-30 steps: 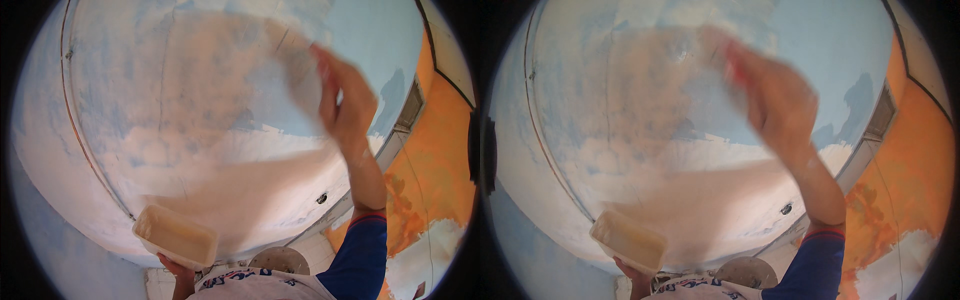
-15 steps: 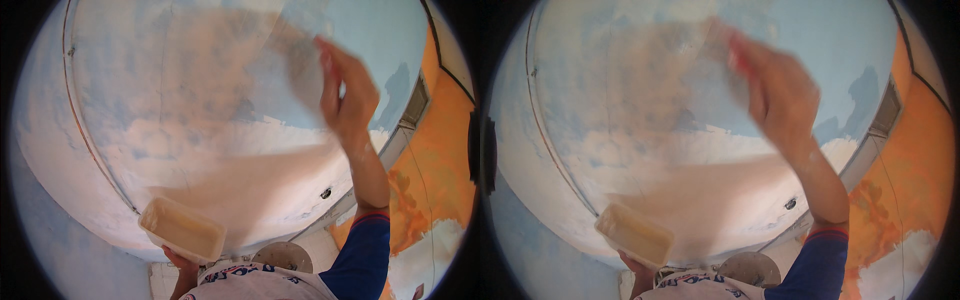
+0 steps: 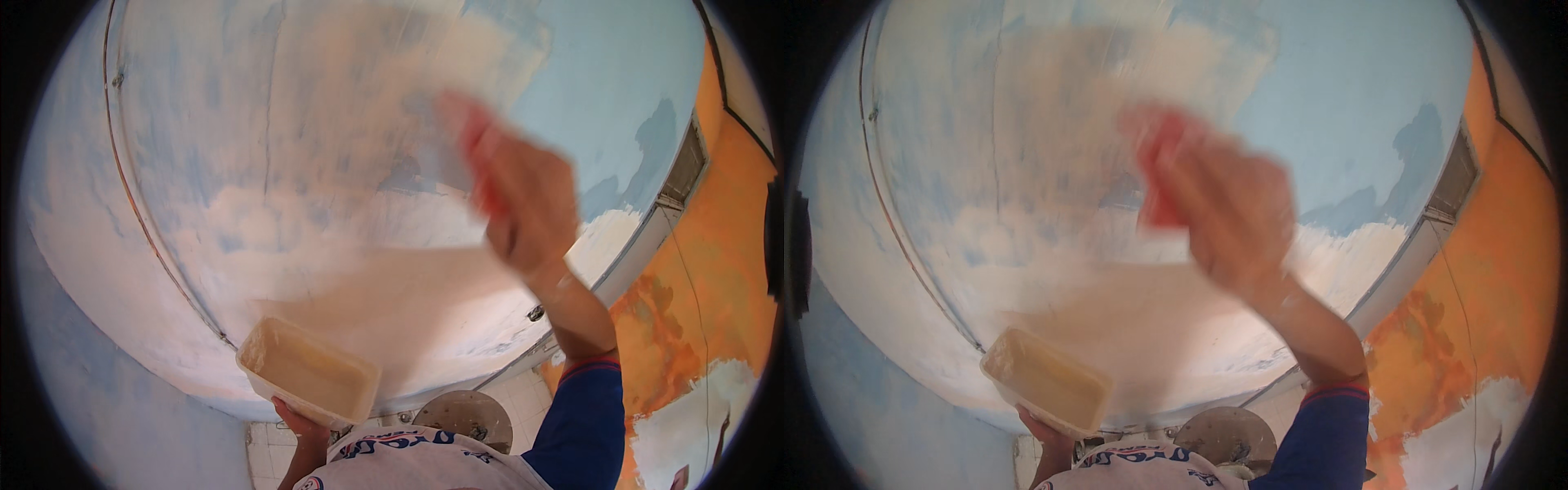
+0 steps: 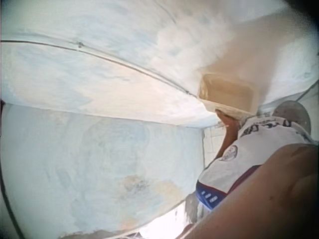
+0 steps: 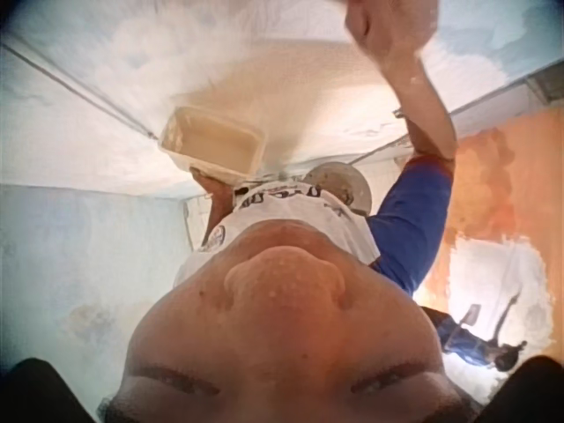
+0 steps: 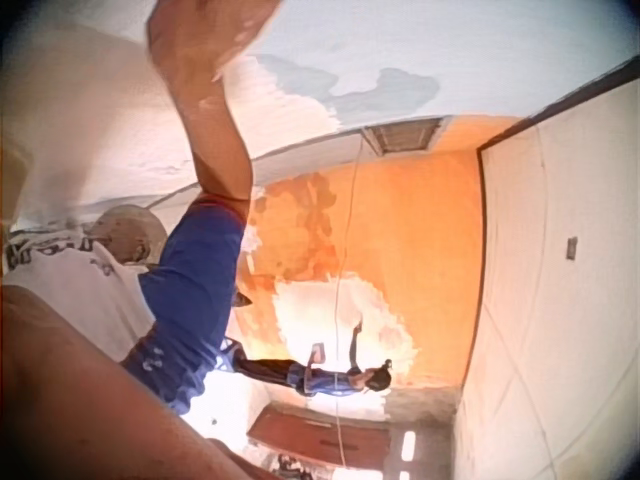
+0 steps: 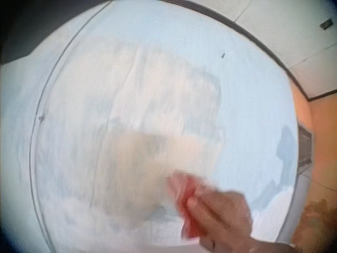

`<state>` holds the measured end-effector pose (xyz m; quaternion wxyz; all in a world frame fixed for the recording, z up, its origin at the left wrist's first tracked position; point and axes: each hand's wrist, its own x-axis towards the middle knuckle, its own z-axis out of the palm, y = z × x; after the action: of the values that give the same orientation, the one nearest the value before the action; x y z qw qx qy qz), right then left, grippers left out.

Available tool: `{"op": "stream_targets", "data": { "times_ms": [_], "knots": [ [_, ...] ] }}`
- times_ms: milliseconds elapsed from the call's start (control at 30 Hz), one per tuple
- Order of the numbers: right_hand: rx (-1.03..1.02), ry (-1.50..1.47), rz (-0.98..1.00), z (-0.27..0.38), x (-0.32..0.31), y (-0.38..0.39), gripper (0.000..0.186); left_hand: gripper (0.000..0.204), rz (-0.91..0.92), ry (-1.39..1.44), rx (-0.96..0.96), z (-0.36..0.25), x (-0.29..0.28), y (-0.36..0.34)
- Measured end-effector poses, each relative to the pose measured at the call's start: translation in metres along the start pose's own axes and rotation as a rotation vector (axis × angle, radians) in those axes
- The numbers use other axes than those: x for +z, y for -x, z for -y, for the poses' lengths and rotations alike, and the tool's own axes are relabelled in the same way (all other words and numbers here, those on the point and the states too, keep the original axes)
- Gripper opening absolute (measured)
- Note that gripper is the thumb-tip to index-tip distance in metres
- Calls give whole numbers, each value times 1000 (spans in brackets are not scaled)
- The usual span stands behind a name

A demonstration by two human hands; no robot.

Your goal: The person applies putty to a wall using a plastic spreader. The person repeatedly dips the spreader into a container of white putty and smooths it across the upper wall and ceiling joints.

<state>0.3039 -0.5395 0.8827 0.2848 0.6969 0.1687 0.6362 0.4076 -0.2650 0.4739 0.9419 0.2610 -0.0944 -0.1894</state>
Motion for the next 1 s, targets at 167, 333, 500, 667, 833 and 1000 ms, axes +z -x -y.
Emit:
{"op": "stream_targets", "data": {
  "times_ms": [167, 333, 500, 667, 833, 1000],
  "knots": [
    [24, 287, -8, -57, 15, -28, 48, 79, -71, 91, -81, 7, 1, -10],
    [-148, 112, 277, 43, 37, 70, 36, 78, 6, 51, -23, 6, -5, -5],
    [38, -44, 133, 16, -3, 9, 34, 78, -16, 74, -27, 2, -5, -4],
    [-72, 236, -35, -71, 16, -40, 48, 77, 30, 135, -48, 11, -8, -10],
    [-321, 202, 233, 34, 35, 83, 42, 79, -22, 67, -115, 0, 16, -9],
    [-117, -8, 215, 26, -8, 27, 31, 80, 25, 39, -42, -2, 18, 0]
  ]
}}
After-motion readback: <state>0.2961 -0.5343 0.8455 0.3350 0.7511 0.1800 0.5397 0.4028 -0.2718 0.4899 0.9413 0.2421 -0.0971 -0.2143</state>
